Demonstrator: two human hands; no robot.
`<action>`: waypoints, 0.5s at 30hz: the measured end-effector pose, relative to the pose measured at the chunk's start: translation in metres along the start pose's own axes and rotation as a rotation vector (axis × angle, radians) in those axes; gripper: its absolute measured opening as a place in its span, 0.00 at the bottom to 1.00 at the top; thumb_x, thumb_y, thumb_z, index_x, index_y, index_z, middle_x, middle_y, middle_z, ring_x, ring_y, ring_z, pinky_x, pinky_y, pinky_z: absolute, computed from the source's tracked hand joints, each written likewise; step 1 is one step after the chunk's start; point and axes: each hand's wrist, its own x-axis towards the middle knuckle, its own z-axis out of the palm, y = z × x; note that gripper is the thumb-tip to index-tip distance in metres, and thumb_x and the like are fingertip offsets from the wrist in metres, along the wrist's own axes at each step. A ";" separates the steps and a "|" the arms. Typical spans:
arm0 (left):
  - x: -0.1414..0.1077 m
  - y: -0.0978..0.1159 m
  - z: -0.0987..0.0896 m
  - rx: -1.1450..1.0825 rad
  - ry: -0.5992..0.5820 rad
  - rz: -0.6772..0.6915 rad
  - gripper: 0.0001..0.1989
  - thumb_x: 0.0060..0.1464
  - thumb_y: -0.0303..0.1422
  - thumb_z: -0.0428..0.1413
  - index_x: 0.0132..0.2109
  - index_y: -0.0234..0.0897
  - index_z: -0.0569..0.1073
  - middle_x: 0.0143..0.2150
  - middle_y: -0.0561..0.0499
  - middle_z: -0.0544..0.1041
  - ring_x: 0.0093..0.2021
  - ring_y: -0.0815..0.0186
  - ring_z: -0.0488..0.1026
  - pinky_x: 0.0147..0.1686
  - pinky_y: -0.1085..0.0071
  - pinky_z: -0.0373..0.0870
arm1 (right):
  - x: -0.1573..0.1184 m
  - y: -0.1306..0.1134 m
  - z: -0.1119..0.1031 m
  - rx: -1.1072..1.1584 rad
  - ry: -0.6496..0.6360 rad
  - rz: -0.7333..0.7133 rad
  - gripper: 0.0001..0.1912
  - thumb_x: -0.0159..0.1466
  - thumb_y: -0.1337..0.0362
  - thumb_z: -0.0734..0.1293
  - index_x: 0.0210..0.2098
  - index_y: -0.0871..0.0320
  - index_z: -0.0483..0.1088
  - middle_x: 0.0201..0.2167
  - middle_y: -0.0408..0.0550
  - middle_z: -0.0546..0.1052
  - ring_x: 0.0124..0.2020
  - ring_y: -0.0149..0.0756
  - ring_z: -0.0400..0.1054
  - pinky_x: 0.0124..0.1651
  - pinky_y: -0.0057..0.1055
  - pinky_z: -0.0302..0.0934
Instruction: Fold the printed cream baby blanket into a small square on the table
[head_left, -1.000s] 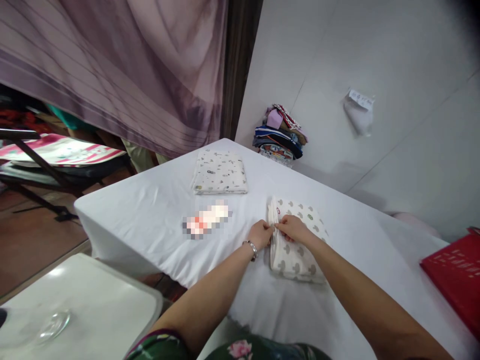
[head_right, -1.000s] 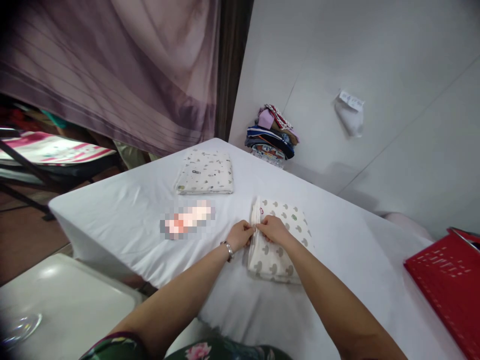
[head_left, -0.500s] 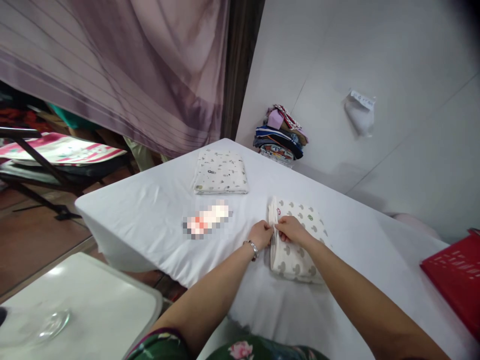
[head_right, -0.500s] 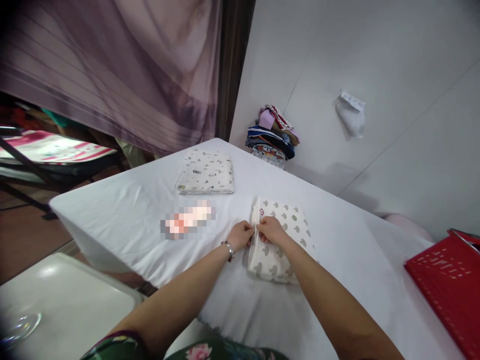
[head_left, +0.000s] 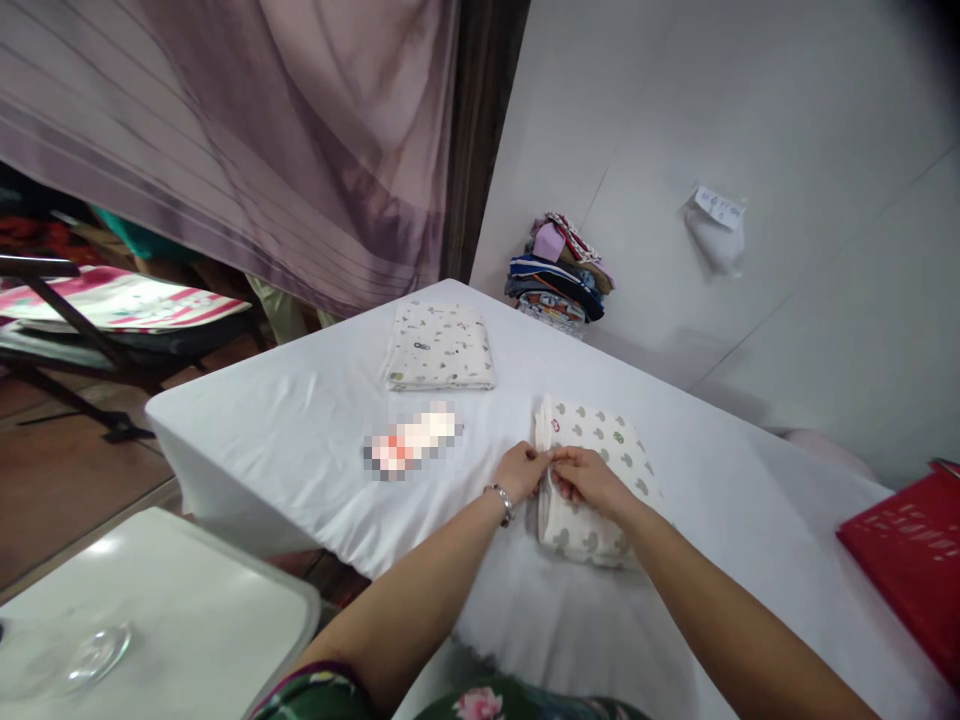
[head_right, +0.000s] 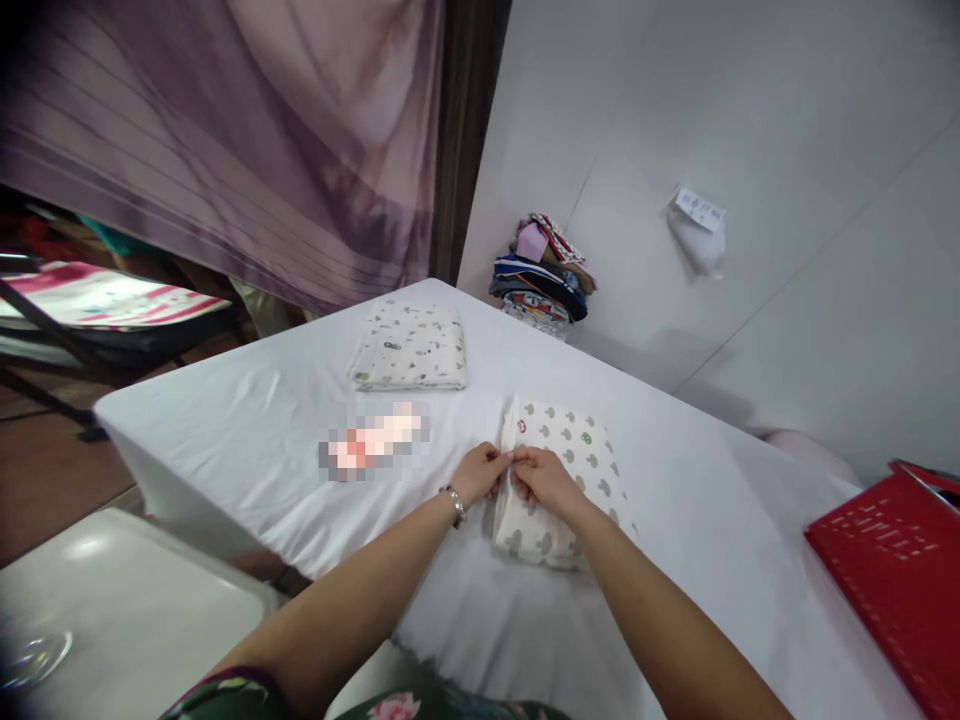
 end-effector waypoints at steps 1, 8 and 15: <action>0.001 -0.001 0.001 0.007 0.007 0.012 0.17 0.50 0.47 0.51 0.34 0.36 0.66 0.17 0.55 0.68 0.17 0.70 0.66 0.17 0.76 0.62 | -0.003 0.003 0.002 -0.083 0.004 -0.016 0.12 0.55 0.69 0.58 0.38 0.60 0.66 0.18 0.38 0.67 0.14 0.25 0.59 0.16 0.22 0.52; -0.001 -0.006 0.002 0.030 0.015 0.041 0.08 0.50 0.37 0.52 0.33 0.36 0.66 0.20 0.55 0.70 0.18 0.72 0.65 0.17 0.78 0.61 | -0.038 0.024 0.017 -0.702 0.300 -0.406 0.15 0.59 0.63 0.58 0.44 0.57 0.68 0.31 0.47 0.72 0.35 0.37 0.66 0.40 0.34 0.60; -0.001 -0.006 0.000 0.038 0.005 0.026 0.07 0.51 0.34 0.51 0.35 0.35 0.67 0.22 0.54 0.71 0.17 0.71 0.65 0.18 0.75 0.63 | -0.068 0.041 0.021 -0.751 0.205 -0.641 0.18 0.62 0.63 0.56 0.50 0.56 0.66 0.51 0.53 0.67 0.53 0.42 0.59 0.55 0.40 0.54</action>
